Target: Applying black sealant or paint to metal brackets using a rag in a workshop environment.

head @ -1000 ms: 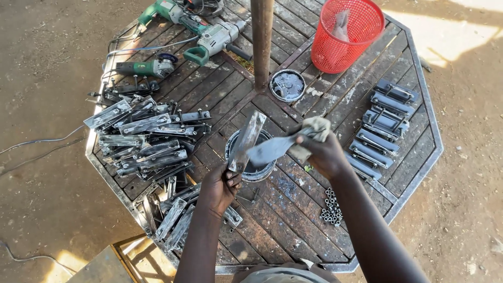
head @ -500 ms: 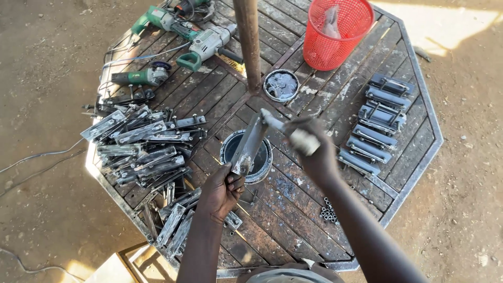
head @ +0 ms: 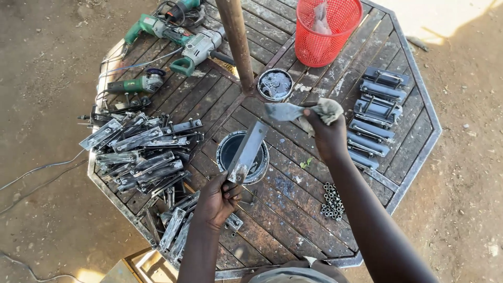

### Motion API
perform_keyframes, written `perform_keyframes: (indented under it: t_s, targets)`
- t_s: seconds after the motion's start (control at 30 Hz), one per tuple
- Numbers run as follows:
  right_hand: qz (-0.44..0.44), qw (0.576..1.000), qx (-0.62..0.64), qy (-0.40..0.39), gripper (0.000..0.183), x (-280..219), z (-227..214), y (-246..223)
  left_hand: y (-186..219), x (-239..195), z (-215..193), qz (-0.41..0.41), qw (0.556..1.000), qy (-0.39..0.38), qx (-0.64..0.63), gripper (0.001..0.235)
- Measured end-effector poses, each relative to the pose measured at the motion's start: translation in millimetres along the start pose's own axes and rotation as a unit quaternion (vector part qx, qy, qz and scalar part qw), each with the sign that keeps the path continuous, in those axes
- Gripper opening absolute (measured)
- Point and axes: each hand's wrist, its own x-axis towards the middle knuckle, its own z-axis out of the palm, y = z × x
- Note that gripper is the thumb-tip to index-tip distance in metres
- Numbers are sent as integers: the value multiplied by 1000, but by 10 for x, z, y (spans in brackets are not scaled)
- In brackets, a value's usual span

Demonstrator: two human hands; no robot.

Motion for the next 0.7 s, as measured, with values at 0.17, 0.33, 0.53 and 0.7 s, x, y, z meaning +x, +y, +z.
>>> perform_keyframes:
  t_s: [0.17, 0.33, 0.53, 0.7]
  targets:
    - [80, 983, 165, -19, 22, -150, 129, 48, 48, -16, 129, -7, 1000, -14, -14, 25]
    - [19, 992, 122, 32, 23, -38, 61, 138, 44, 25, 170, 5, 1000, -13, -23, 22]
    - [111, 956, 261, -79, 26, -398, 91, 87, -11, 97, 195, 3, 1000, -8, -12, 21]
    - [132, 980, 92, -120, 28, -388, 189, 2, 22, 88, 261, 10, 998, 53, 37, 16]
